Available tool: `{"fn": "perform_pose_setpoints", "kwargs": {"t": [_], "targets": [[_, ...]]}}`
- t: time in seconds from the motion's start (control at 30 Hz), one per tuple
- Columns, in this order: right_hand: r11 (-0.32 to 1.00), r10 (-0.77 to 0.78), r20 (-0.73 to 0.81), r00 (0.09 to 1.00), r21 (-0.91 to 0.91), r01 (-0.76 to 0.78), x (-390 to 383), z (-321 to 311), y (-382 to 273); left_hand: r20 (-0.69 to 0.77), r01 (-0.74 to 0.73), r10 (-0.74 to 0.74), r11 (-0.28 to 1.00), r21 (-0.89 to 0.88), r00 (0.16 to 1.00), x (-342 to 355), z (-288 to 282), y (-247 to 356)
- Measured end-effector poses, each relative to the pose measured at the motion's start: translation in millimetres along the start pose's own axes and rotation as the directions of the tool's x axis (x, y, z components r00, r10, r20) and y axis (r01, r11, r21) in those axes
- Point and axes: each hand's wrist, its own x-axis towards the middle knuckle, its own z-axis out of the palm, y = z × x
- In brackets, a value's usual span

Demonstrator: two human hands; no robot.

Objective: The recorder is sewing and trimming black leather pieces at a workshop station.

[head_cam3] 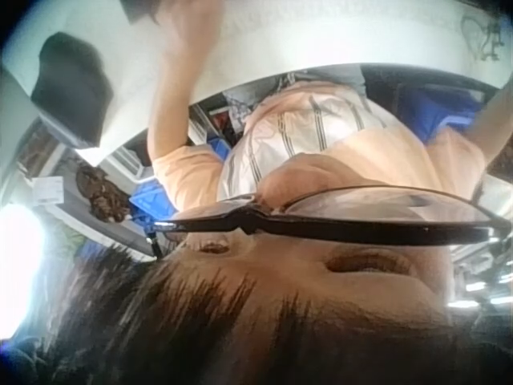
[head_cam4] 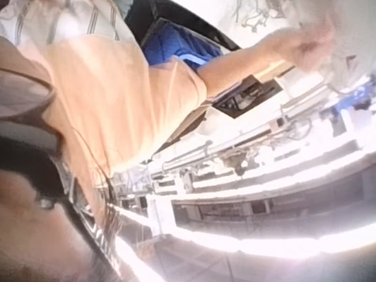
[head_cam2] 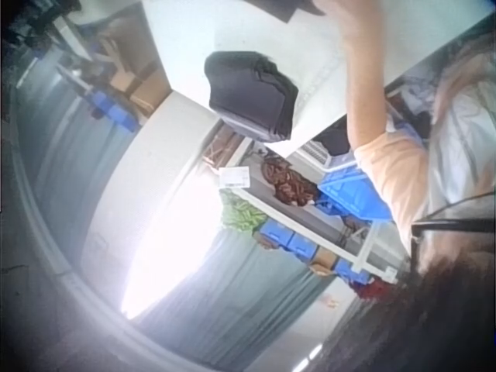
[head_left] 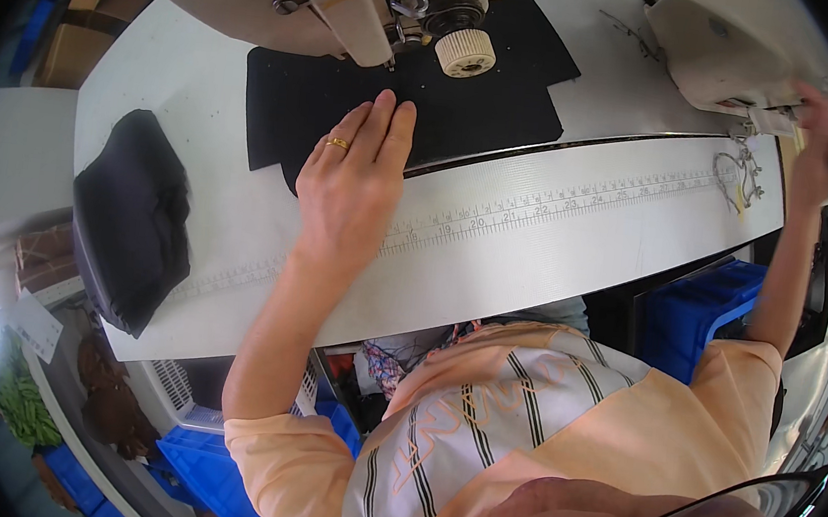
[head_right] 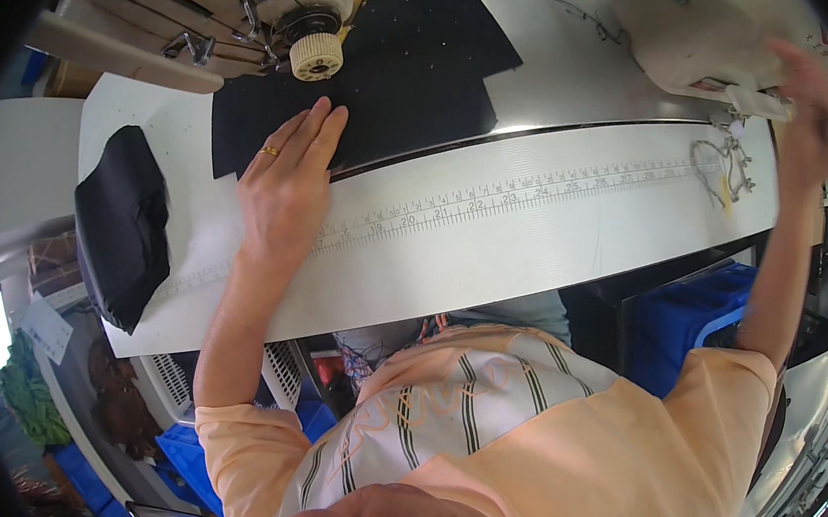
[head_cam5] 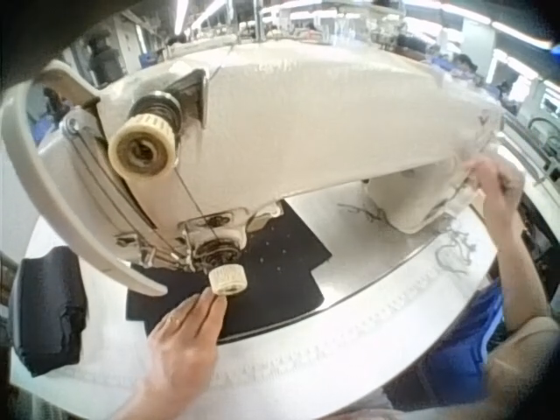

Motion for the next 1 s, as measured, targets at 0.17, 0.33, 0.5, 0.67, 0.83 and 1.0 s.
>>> {"fn": "perform_pose_setpoints", "kwargs": {"t": [0.17,0.33,0.5,0.67,0.83,1.0], "targets": [[0.978,0.013,0.516,0.857,0.173,-0.119,-39,114,-27,0.019,0.0,0.001,0.999,-0.037,1.0,0,-1,-2],[0.983,0.109,0.454,0.884,0.08,-0.162,-39,131,-8,0.014,0.014,-0.013,0.999,-0.044,1.0,1,1,-3],[0.98,0.166,0.471,0.867,0.018,-0.197,-40,130,-9,-0.003,0.039,-0.039,0.998,-0.052,0.999,3,4,-4],[0.977,0.166,0.444,0.88,0.047,-0.208,-39,131,-6,-0.008,0.037,-0.037,0.999,-0.022,0.999,4,5,-6],[0.979,0.175,0.455,0.873,0.009,-0.202,-36,130,-8,-0.013,0.041,-0.041,0.999,-0.016,0.999,5,7,-8],[0.98,0.158,0.449,0.879,0.039,-0.196,-36,126,-10,0.005,0.05,-0.05,0.998,-0.034,0.999,8,8,-8]]}}
